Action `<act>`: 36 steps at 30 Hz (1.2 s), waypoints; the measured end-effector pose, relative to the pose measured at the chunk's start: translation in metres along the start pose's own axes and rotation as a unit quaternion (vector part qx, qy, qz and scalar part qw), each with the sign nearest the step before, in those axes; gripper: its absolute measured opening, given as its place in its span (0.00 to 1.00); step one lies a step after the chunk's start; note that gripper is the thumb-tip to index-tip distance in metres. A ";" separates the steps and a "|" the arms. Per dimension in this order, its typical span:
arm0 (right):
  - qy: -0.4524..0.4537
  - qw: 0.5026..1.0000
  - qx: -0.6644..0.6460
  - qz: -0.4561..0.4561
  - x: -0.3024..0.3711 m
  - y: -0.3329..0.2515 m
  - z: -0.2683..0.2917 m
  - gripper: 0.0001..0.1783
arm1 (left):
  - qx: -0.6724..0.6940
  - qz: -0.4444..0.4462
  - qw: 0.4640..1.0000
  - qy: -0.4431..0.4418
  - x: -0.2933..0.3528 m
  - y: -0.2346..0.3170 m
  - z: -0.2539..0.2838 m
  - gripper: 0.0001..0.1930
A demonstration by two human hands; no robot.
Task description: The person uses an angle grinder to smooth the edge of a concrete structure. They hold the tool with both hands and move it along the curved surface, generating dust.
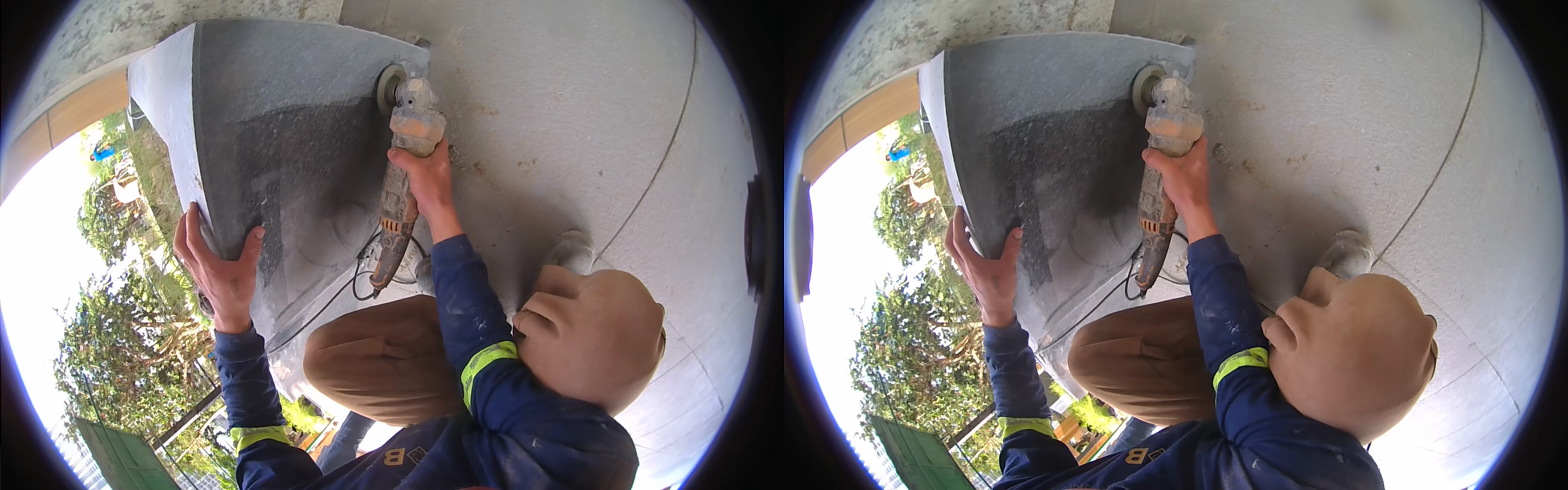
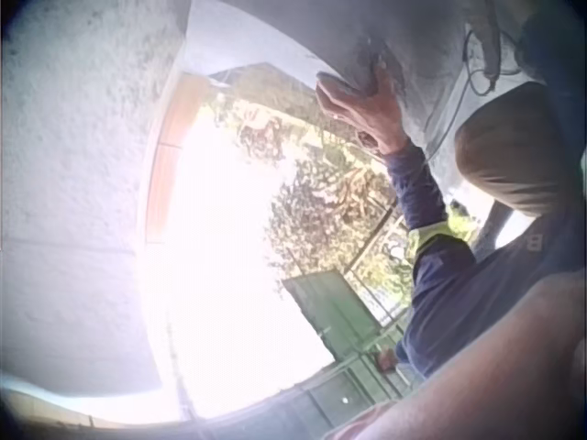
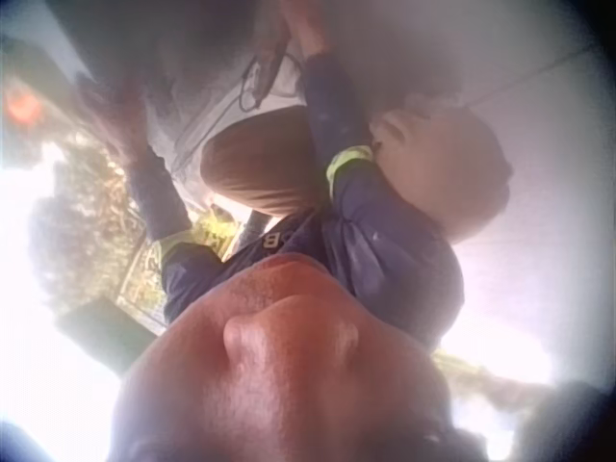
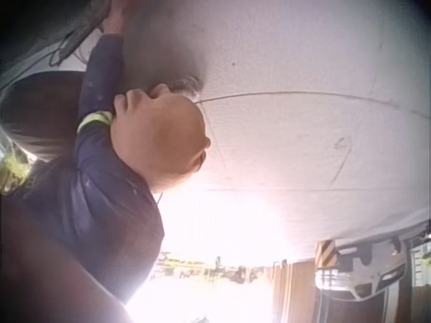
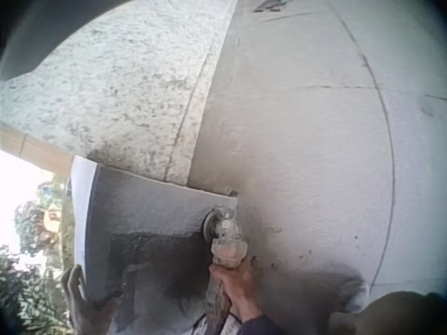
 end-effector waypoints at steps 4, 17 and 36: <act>-0.004 0.997 -0.019 -0.075 -0.006 -0.005 0.001 0.39 | 0.028 -0.015 0.999 0.003 0.002 -0.011 -0.002 0.46; 0.020 1.000 0.000 -0.010 -0.001 0.007 -0.007 0.40 | 0.036 0.013 0.999 0.012 0.005 -0.002 -0.004 0.45; 0.055 0.998 0.033 0.014 -0.005 0.014 -0.009 0.38 | 0.050 -0.001 0.999 0.015 0.008 -0.003 -0.003 0.44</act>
Point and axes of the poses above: each hand's wrist, its own x-axis away from the middle knuckle, its own z-axis out of the back of the hand, y = z × x, the point moved 1 cm from there along -x, towards the middle knuckle, and after that the axes turned 14 degrees about y, right-handed, at the moved point
